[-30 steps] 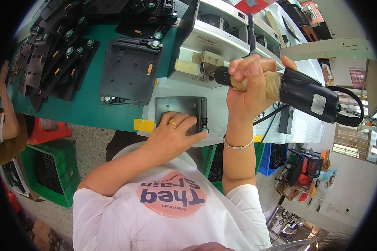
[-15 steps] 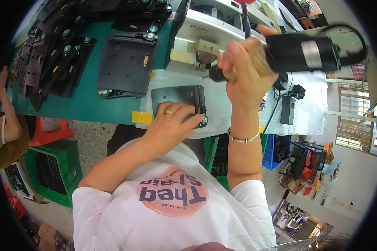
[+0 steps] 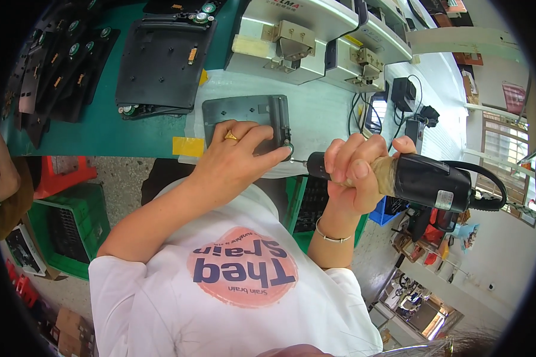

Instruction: Use an electric screwdriver to fasten screws into a plastic housing on a factory assembly line.

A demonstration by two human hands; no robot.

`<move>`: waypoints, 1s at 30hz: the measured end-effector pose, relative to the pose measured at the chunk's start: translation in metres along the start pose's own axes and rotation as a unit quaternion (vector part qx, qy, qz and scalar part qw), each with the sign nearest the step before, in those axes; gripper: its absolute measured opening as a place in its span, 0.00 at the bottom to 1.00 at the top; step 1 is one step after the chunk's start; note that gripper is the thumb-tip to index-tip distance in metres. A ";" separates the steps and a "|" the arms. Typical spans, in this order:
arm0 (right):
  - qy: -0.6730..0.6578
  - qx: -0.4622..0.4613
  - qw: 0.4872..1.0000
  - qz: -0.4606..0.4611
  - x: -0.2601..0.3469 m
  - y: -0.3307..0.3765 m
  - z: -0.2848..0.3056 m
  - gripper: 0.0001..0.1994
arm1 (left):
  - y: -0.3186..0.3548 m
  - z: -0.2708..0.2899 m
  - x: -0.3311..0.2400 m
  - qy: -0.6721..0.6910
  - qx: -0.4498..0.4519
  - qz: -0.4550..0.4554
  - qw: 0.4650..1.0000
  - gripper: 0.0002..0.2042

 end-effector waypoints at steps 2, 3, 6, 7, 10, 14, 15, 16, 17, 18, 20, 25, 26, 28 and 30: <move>0.018 -0.004 1.000 0.006 -0.002 0.001 0.001 0.26 | -0.001 0.000 -0.001 -0.001 0.004 0.002 1.000 0.24; 0.017 -0.004 1.000 0.005 -0.003 0.001 0.002 0.26 | -0.001 -0.001 -0.001 -0.003 0.006 0.005 1.000 0.24; 0.019 -0.003 1.000 0.003 -0.004 0.002 0.000 0.26 | -0.002 0.000 -0.001 -0.001 0.007 0.009 1.000 0.24; 0.004 -0.036 0.999 -0.002 -0.005 0.003 0.004 0.27 | -0.002 0.000 -0.001 0.002 0.006 0.009 1.000 0.24; -0.012 -0.065 0.998 -0.008 -0.010 0.005 0.007 0.27 | -0.001 0.000 0.000 0.002 0.003 0.011 1.000 0.24; -0.003 -0.069 0.998 -0.008 -0.010 0.009 0.006 0.29 | 0.000 0.000 -0.001 -0.002 0.001 0.006 1.000 0.24; -0.003 -0.069 0.998 -0.008 -0.011 0.010 0.006 0.29 | 0.000 -0.001 0.000 -0.003 0.005 0.006 1.000 0.24; 0.010 -0.054 0.998 -0.004 -0.011 0.011 0.004 0.30 | 0.000 -0.001 0.000 -0.005 0.009 0.006 1.000 0.24; 0.022 -0.039 0.999 0.000 -0.011 0.012 0.002 0.32 | 0.000 -0.001 0.000 -0.004 0.010 0.007 1.000 0.24; 0.021 -0.039 0.999 -0.002 -0.012 0.011 0.000 0.32 | 0.000 -0.001 0.000 -0.008 0.010 0.008 1.000 0.24; 0.033 -0.025 0.999 0.005 -0.011 0.010 -0.008 0.35 | 0.000 -0.002 0.001 -0.011 0.012 0.011 1.000 0.24; 0.053 -0.064 0.996 -0.010 -0.009 0.012 -0.005 0.36 | -0.008 0.008 -0.005 0.017 0.016 0.039 0.999 0.20; 0.044 -0.062 0.997 -0.013 -0.011 0.011 -0.004 0.37 | -0.011 0.009 -0.006 0.018 0.016 0.040 0.999 0.20; 0.053 -0.062 0.997 -0.012 -0.010 0.011 -0.004 0.37 | -0.018 0.009 -0.005 0.014 0.019 0.048 0.999 0.17; 0.062 -0.062 0.996 -0.011 -0.010 0.012 -0.004 0.37 | -0.025 0.007 -0.004 0.013 0.024 0.033 0.999 0.14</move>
Point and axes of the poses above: each hand's wrist, its own y-axis away from the middle knuckle, its own z-axis out of the back of the hand, x = y × z, the point moved 8 cm from there along -y, towards the middle knuckle, and after that the axes turned 5 degrees about x, right-handed, at the moved point
